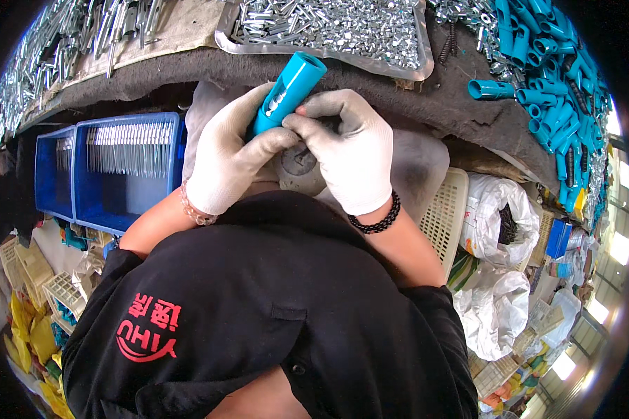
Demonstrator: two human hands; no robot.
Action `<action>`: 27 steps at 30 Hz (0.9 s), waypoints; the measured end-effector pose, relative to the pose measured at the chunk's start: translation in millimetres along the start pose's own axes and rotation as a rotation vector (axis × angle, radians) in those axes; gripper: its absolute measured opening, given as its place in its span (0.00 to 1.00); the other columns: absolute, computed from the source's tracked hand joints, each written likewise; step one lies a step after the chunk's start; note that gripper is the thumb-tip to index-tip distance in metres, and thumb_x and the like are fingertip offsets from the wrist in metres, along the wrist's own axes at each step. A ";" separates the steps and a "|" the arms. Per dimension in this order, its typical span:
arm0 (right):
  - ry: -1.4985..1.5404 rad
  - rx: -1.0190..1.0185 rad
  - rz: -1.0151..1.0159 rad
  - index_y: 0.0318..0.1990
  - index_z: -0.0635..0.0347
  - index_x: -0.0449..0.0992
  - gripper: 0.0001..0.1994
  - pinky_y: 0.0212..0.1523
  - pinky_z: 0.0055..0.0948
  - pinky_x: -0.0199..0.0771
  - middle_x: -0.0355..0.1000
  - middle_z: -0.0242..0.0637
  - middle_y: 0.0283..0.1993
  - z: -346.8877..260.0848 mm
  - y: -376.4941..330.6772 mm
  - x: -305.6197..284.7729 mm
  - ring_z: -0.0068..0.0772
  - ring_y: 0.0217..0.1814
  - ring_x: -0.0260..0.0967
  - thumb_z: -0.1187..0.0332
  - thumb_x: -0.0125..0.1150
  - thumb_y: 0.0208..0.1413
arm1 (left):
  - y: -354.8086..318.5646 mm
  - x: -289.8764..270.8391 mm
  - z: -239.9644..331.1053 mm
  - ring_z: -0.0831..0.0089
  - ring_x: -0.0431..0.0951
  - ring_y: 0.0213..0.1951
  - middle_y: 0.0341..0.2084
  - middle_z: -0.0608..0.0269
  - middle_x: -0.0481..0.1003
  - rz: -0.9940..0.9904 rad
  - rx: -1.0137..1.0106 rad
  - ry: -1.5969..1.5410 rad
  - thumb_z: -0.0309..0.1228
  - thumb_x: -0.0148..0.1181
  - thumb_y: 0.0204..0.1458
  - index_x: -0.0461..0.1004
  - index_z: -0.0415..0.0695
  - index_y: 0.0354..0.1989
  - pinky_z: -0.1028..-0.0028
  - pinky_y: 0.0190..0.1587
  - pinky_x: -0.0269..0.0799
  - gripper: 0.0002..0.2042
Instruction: Assembling hardware components into handheld tools in a manufacturing setting.
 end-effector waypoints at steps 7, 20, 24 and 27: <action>0.151 0.060 -0.077 0.39 0.64 0.81 0.06 0.39 0.21 0.77 0.81 0.35 0.38 -4.1 2.6 1.6 0.20 0.36 0.77 0.76 0.69 0.54 | -9.5 5.7 -12.6 0.75 0.72 0.20 0.28 0.60 0.74 -0.102 -0.575 -0.726 0.51 0.46 0.67 0.71 0.35 0.53 0.78 0.21 0.66 0.26; 0.183 -0.108 -0.099 0.36 0.64 0.79 0.05 0.38 0.19 0.72 0.76 0.29 0.35 -12.5 0.8 16.6 0.16 0.36 0.70 0.77 0.70 0.54 | -21.8 32.7 -14.9 0.76 0.63 0.11 0.21 0.60 0.68 -0.438 -0.752 -1.602 0.60 0.36 0.66 0.69 0.51 0.57 0.78 0.13 0.60 0.28; 0.400 -0.067 -0.148 0.39 0.61 0.73 0.12 0.43 0.22 0.73 0.72 0.28 0.39 0.4 0.4 20.2 0.19 0.40 0.68 0.75 0.72 0.52 | -27.5 35.7 -20.8 0.77 0.61 0.11 0.19 0.62 0.67 -0.562 -0.748 -1.580 0.62 0.37 0.65 0.70 0.49 0.53 0.77 0.12 0.56 0.29; 0.781 0.339 -0.284 0.42 0.59 0.67 0.19 0.49 0.30 0.72 0.70 0.30 0.42 8.1 -3.1 35.6 0.22 0.45 0.66 0.70 0.75 0.51 | -27.9 31.4 -10.6 0.75 0.62 0.12 0.19 0.62 0.68 -0.612 -0.749 -1.544 0.62 0.37 0.65 0.71 0.47 0.47 0.76 0.13 0.57 0.30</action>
Point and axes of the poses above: each hand's wrist, its own y-axis towards the middle knuckle, its own x-axis out of the palm, z = x × y, the point moved 7 cm from there along y, towards the middle knuckle
